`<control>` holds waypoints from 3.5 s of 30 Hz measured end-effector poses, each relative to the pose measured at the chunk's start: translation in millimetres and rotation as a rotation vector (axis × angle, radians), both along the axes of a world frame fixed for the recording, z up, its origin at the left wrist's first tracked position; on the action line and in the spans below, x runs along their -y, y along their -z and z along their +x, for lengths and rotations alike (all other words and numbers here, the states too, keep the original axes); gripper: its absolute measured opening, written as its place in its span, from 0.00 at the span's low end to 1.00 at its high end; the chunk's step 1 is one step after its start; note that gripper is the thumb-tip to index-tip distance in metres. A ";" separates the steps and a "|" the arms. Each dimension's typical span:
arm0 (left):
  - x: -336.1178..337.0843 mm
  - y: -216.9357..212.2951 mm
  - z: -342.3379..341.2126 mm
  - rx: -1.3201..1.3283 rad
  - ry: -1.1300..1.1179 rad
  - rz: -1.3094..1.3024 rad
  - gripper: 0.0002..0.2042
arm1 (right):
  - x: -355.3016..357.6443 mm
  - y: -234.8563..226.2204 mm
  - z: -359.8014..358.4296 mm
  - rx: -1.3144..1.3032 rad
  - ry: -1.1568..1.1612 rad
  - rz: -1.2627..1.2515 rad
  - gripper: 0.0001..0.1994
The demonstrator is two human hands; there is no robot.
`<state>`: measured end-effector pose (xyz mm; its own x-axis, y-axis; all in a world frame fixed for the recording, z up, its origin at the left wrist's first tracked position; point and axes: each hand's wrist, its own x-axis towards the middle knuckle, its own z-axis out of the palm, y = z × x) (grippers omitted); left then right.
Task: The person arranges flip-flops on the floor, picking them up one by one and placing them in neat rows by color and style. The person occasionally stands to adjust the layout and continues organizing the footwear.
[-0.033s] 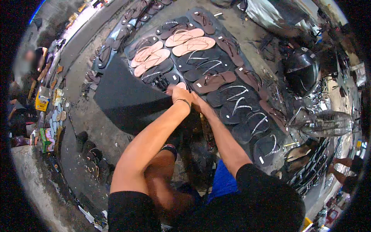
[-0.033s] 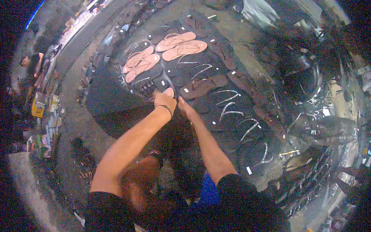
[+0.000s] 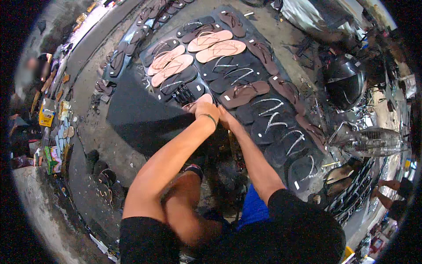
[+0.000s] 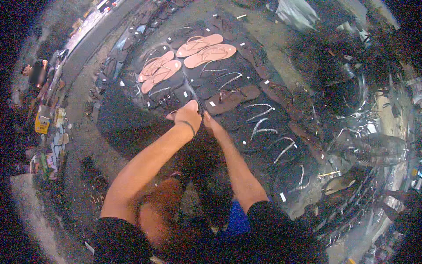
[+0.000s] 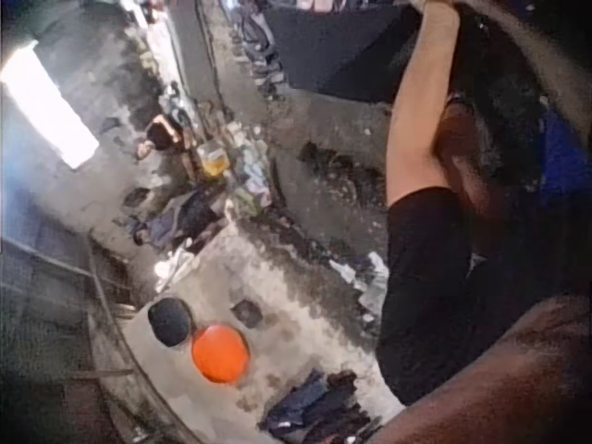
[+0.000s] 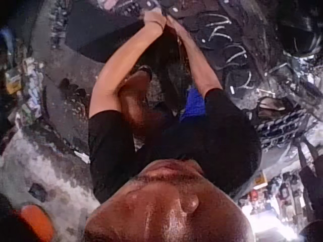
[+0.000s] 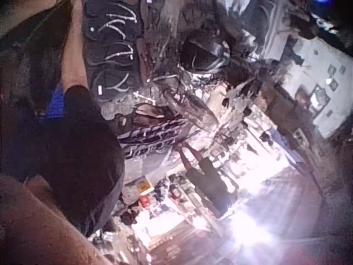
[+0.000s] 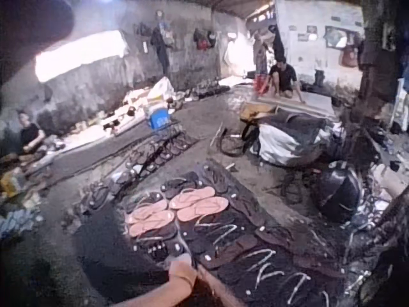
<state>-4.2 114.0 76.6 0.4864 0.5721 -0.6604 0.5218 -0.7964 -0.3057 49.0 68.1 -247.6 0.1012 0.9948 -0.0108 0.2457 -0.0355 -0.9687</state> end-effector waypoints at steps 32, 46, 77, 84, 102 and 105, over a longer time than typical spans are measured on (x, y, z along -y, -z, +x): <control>9.2 -87.8 -106.4 0.445 -0.224 0.107 0.19 | -201.3 -37.5 18.1 -0.902 0.614 -0.202 0.20; -1.7 -104.3 -163.7 0.574 -0.220 0.042 0.21 | -301.3 -55.3 22.8 -0.661 0.522 -0.138 0.21; 53.4 -73.6 -275.2 1.010 -0.628 0.099 0.16 | -352.6 -282.6 -30.8 -0.117 0.041 -0.216 0.25; 27.8 -153.2 -312.5 0.992 -0.480 0.372 0.16 | -257.1 -356.9 136.9 -0.221 0.436 -0.086 0.26; -90.3 -113.3 170.6 1.069 0.105 -0.547 0.37 | 41.1 -373.4 439.2 -0.186 0.943 -0.016 0.14; 88.0 -45.2 139.9 0.859 0.462 -0.731 0.48 | 221.8 -316.4 350.3 0.635 0.930 -0.581 0.10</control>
